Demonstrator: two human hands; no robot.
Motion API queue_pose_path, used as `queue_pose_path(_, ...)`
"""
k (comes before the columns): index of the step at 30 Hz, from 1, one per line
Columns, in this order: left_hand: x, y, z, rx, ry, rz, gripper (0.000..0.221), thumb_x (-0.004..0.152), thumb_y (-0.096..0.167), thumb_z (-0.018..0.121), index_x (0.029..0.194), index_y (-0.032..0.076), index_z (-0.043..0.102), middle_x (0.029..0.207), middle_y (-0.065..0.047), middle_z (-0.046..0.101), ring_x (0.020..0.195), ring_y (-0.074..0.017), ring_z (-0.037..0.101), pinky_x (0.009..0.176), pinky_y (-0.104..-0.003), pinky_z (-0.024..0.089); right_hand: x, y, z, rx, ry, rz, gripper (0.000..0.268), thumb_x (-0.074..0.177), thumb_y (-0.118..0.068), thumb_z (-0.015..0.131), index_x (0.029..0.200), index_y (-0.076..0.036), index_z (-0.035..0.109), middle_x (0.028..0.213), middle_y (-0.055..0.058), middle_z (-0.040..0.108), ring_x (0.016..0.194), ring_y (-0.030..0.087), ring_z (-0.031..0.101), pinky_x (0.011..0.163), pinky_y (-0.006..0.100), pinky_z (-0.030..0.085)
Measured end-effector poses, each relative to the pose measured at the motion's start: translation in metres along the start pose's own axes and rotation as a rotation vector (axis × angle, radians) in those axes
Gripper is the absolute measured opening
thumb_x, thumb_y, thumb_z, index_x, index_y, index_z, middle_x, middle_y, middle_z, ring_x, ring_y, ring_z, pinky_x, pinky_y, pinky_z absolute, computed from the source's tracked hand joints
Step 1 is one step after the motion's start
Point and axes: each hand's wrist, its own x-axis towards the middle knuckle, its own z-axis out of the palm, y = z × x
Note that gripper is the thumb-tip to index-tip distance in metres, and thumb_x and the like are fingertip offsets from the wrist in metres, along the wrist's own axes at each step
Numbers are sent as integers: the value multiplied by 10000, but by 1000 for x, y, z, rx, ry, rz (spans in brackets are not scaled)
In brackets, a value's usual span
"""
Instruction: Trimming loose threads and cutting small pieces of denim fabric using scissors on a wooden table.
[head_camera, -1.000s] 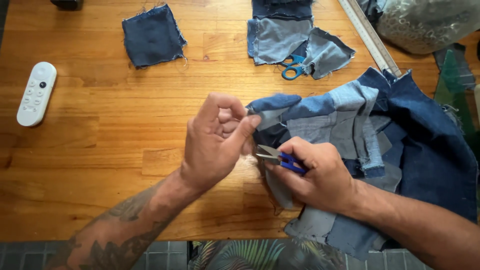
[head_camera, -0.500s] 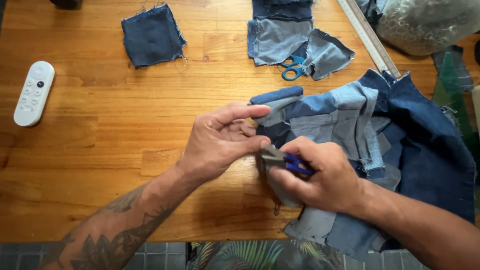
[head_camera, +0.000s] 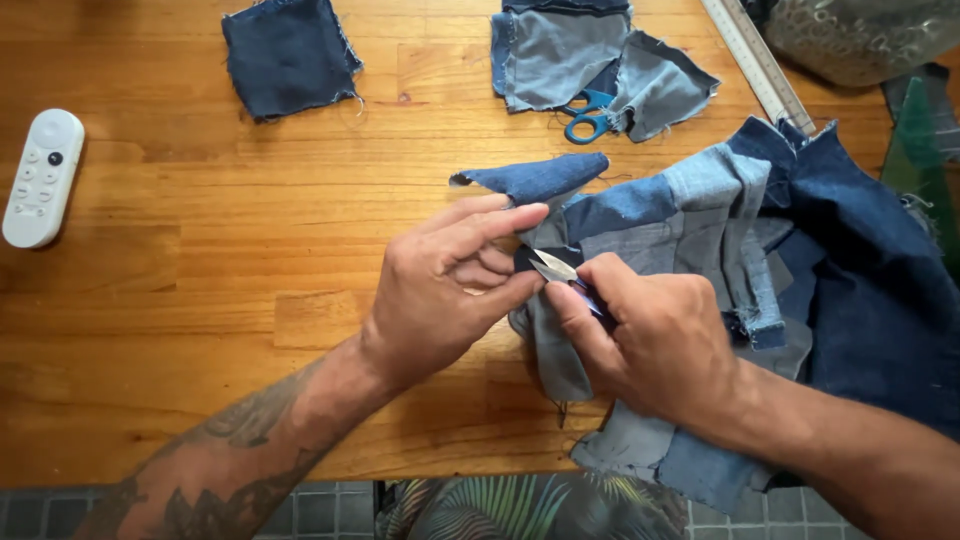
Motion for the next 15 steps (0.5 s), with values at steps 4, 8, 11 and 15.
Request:
queue_pose_path(4,2,-3,-2,100,16,119,477,971,29,964,1419,82,810,962,-86,855,1396,-216,777,1090,-276,673,0,0,4,32,16,-6,290,1144,-392,746,1005,-143,690,601,65,667,535,312,692,494,499,451)
queue_pose_path(8,0,-4,1,23,6,42,534,935,-11,966,1432,103,805,1274,-174,810,1079,-102,770,961,-206,726,0,-2,5,10,28,11,288,1139,-395,757,1004,-146,707,602,62,666,521,320,672,485,507,434)
queue_pose_path(11,-2,-5,3,-10,-3,-2,542,936,-14,956,1434,139,806,1468,-171,760,805,-42,765,864,-190,775,-1,-2,5,3,25,24,281,1140,-380,761,992,-150,703,617,67,669,522,336,659,491,514,432)
queue_pose_path(15,-2,-5,2,-23,-19,16,540,953,-31,941,1450,119,796,1481,-162,746,822,-48,761,870,-195,770,0,-2,7,22,11,41,279,1131,-380,777,988,-152,704,615,69,667,502,331,637,493,514,434)
